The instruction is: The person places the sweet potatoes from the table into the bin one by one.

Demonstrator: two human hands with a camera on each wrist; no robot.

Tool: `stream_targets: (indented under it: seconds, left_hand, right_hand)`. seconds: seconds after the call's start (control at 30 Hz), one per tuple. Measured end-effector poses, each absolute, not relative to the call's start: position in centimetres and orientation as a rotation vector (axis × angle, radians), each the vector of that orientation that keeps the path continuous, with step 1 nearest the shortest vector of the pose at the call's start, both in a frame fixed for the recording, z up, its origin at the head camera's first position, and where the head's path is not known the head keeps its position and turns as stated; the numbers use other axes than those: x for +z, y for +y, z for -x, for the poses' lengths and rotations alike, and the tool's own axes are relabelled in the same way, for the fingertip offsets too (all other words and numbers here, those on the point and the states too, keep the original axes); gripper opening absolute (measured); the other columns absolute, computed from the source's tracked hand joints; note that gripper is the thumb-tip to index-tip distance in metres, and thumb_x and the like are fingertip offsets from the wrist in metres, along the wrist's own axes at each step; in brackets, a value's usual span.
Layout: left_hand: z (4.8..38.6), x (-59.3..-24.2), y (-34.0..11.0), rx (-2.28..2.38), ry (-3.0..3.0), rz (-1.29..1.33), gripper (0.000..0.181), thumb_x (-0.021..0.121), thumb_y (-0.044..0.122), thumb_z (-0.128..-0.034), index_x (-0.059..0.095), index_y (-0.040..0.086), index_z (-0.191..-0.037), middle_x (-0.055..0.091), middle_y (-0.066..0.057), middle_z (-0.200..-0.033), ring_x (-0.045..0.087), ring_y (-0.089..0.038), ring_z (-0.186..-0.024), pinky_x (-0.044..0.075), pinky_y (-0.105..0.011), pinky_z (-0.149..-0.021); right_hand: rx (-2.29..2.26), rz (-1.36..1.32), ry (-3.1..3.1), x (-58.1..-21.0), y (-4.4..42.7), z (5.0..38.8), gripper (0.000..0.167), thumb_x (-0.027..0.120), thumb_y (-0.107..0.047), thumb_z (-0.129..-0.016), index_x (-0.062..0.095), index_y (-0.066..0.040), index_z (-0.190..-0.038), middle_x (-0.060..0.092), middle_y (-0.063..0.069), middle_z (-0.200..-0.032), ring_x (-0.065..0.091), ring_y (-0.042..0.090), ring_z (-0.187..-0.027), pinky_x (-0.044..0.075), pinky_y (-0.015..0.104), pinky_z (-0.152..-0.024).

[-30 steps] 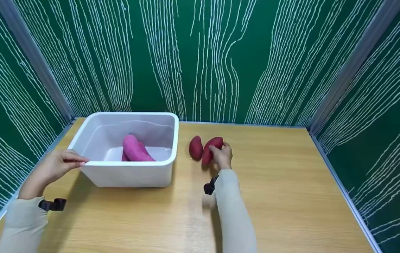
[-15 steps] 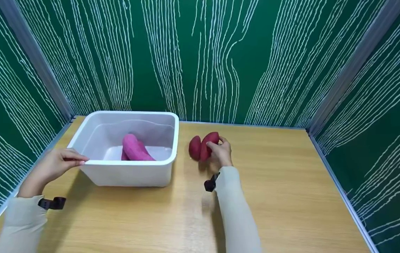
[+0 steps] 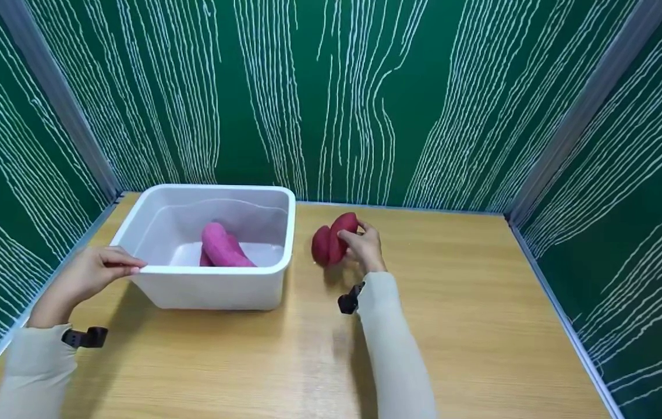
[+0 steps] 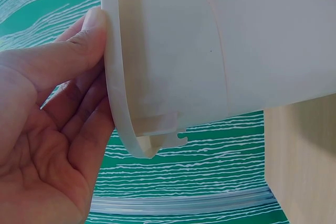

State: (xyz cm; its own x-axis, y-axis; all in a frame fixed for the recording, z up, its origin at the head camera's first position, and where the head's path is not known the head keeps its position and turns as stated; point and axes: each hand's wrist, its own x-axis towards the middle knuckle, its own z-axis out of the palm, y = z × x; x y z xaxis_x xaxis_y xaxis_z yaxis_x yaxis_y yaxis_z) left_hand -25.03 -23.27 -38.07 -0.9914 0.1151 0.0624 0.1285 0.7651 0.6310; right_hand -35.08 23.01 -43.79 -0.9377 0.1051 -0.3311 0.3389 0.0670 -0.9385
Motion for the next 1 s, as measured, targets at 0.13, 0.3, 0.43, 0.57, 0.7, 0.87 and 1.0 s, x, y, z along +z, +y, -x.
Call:
stream_targets:
  seconds: [0.13,0.3,0.43,0.57,0.7,0.87,1.0]
  left_hand:
    - [25.0,-38.0,-23.3,-1.053,-2.941,0.201,0.016,0.067,0.005,-0.0876,0.077,0.009,-0.100,0.071,-0.014,-0.102,0.060,-0.031,-0.101,0.050,-0.052,-0.094]
    - [25.1,-38.1,-23.4,-1.057,-2.943,0.205,0.016,0.067,0.004,-0.0877,0.077,0.009,-0.100,0.071,-0.014,-0.101,0.061,-0.032,-0.102,0.050,-0.052,-0.094]
    - [25.1,-38.1,-23.3,-1.080,-2.952,0.185,0.017,0.066,0.004,-0.0882,0.077,0.009,-0.101,0.071,-0.014,-0.103,0.060,-0.033,-0.104,0.047,-0.055,-0.097]
    - [25.2,-38.0,-23.3,-1.103,-2.962,0.170,0.017,0.066,0.005,-0.0884,0.077,0.010,-0.101,0.071,-0.015,-0.105,0.059,-0.034,-0.107,0.044,-0.057,-0.100]
    - [25.1,-38.1,-23.3,-1.095,-2.955,0.178,0.017,0.066,0.004,-0.0882,0.077,0.010,-0.100,0.071,-0.014,-0.104,0.060,-0.033,-0.106,0.045,-0.056,-0.099]
    - [25.1,-38.2,-23.3,-1.054,-2.926,0.215,0.015,0.068,0.005,-0.0867,0.078,0.009,-0.097,0.071,-0.013,-0.099,0.060,-0.028,-0.096,0.053,-0.046,-0.087]
    - [25.1,-38.3,-23.3,-1.054,-2.926,0.212,0.014,0.069,0.006,-0.0860,0.078,0.008,-0.097,0.071,-0.013,-0.099,0.059,-0.028,-0.095,0.052,-0.046,-0.086]
  right_hand:
    - [-1.968,-0.442,2.150,-43.2,23.0,35.1,0.077,0.061,-0.019,-0.093,0.015,-0.012,-0.154,0.034,0.021,-0.149,0.045,0.032,-0.125,0.047,0.043,-0.101]
    - [-1.954,-0.397,2.159,-42.3,22.7,34.9,0.075,0.060,-0.019,-0.093,0.017,-0.013,-0.154,0.036,0.021,-0.147,0.047,0.032,-0.125,0.048,0.043,-0.100]
    - [-1.951,-0.369,2.160,-41.6,22.5,34.8,0.075,0.061,-0.018,-0.093,0.018,-0.014,-0.154,0.035,0.021,-0.147,0.048,0.032,-0.124,0.048,0.043,-0.100]
    - [-1.953,-0.337,2.156,-41.2,22.4,34.8,0.076,0.062,-0.018,-0.093,0.017,-0.013,-0.154,0.035,0.021,-0.148,0.047,0.033,-0.126,0.048,0.043,-0.100]
    - [-1.947,-0.304,2.169,-40.7,22.3,34.8,0.076,0.063,-0.017,-0.092,0.019,-0.013,-0.154,0.035,0.021,-0.148,0.046,0.035,-0.126,0.048,0.045,-0.100]
    - [-1.947,-0.264,2.187,-40.0,21.9,34.8,0.076,0.064,-0.016,-0.091,0.022,-0.014,-0.154,0.037,0.021,-0.147,0.047,0.035,-0.125,0.049,0.044,-0.099]
    - [-1.929,-0.250,2.204,-39.5,21.7,34.9,0.075,0.065,-0.016,-0.091,0.023,-0.015,-0.153,0.039,0.019,-0.145,0.049,0.034,-0.123,0.051,0.043,-0.096]
